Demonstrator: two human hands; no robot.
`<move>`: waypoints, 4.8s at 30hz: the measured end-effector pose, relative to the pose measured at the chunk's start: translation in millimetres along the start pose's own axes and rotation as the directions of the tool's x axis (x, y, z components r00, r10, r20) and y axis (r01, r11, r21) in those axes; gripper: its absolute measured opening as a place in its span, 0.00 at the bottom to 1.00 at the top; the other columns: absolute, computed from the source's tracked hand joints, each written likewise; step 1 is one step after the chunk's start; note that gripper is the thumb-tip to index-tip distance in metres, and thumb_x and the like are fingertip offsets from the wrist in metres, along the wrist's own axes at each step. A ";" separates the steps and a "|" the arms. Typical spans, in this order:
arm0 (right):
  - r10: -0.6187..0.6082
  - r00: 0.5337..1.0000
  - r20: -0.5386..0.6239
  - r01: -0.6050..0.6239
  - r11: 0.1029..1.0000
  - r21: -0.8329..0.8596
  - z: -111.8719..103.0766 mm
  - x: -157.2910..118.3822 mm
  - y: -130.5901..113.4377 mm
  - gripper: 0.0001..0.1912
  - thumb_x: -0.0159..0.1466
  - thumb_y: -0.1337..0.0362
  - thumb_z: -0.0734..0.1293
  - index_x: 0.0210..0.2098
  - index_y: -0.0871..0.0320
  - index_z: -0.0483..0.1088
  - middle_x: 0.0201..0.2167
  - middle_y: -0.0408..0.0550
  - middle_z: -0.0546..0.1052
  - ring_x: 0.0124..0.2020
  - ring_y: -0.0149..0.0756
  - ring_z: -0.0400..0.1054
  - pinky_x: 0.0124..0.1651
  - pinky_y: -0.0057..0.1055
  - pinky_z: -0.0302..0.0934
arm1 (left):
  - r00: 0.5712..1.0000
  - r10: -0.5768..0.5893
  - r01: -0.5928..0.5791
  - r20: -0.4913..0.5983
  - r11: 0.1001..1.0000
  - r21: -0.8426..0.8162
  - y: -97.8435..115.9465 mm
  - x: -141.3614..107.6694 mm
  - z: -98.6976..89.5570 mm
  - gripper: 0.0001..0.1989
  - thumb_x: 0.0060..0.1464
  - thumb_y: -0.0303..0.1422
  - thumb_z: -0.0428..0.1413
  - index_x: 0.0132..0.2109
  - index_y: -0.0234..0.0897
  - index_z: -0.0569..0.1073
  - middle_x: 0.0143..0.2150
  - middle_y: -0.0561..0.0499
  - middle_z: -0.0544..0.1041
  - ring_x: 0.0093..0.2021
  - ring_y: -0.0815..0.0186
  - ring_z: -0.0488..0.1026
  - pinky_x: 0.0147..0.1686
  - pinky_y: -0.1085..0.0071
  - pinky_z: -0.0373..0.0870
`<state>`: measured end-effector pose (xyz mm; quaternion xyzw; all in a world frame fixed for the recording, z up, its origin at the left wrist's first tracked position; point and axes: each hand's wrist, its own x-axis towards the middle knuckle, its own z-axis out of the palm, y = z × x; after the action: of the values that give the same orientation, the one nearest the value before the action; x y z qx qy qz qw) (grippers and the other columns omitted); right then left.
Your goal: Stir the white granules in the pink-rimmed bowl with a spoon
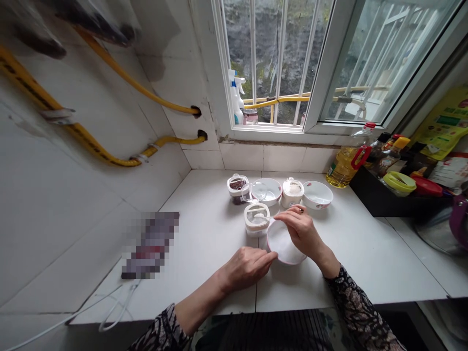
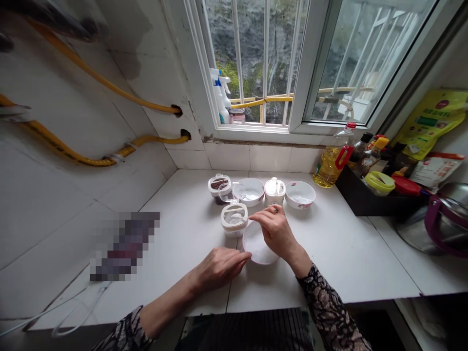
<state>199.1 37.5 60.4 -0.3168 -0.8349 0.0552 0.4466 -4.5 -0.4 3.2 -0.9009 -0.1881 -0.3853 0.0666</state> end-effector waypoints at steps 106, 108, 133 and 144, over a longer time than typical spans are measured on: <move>0.116 0.990 0.084 -0.118 0.993 0.017 -10.3 -9.0 0.9 0.10 0.55 0.74 0.58 0.22 0.56 0.65 0.18 0.39 0.70 0.21 0.30 0.57 0.41 0.34 0.57 | 1.000 -0.004 0.004 0.030 1.000 0.004 0.9 -0.5 -1.0 0.10 0.64 0.21 0.44 0.46 0.32 0.69 0.22 0.57 0.69 0.19 0.72 0.66 0.19 0.76 0.62; 0.213 0.975 0.058 -0.215 0.976 0.039 -11.1 -9.0 1.3 0.10 0.55 0.73 0.58 0.21 0.55 0.66 0.18 0.41 0.71 0.23 0.32 0.60 0.39 0.33 0.57 | 1.000 -0.003 0.003 0.023 1.000 -0.001 0.7 -0.8 -0.7 0.10 0.63 0.21 0.45 0.46 0.32 0.69 0.22 0.57 0.69 0.19 0.72 0.66 0.19 0.76 0.62; 0.784 0.609 0.124 -0.679 0.433 0.593 -16.3 0.7 17.5 0.07 0.44 0.64 0.62 0.15 0.57 0.69 0.13 0.40 0.64 0.18 0.28 0.53 0.23 0.27 0.49 | 1.000 0.011 -0.011 0.016 1.000 0.001 0.7 0.8 -1.6 0.10 0.63 0.21 0.45 0.47 0.32 0.68 0.22 0.57 0.69 0.18 0.72 0.65 0.18 0.75 0.61; 0.800 0.584 0.136 -0.669 0.380 0.639 -14.2 -1.7 24.2 0.06 0.45 0.64 0.63 0.17 0.58 0.71 0.12 0.40 0.65 0.18 0.28 0.55 0.24 0.28 0.50 | 1.000 0.004 -0.004 0.023 1.000 0.006 1.0 0.4 -1.6 0.10 0.63 0.21 0.45 0.47 0.32 0.68 0.22 0.57 0.69 0.19 0.73 0.67 0.19 0.77 0.64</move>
<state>222.5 53.1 58.5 -0.4891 -0.4851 0.4925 0.5319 -4.9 -1.6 4.6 -0.9054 -0.1881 -0.3745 0.0678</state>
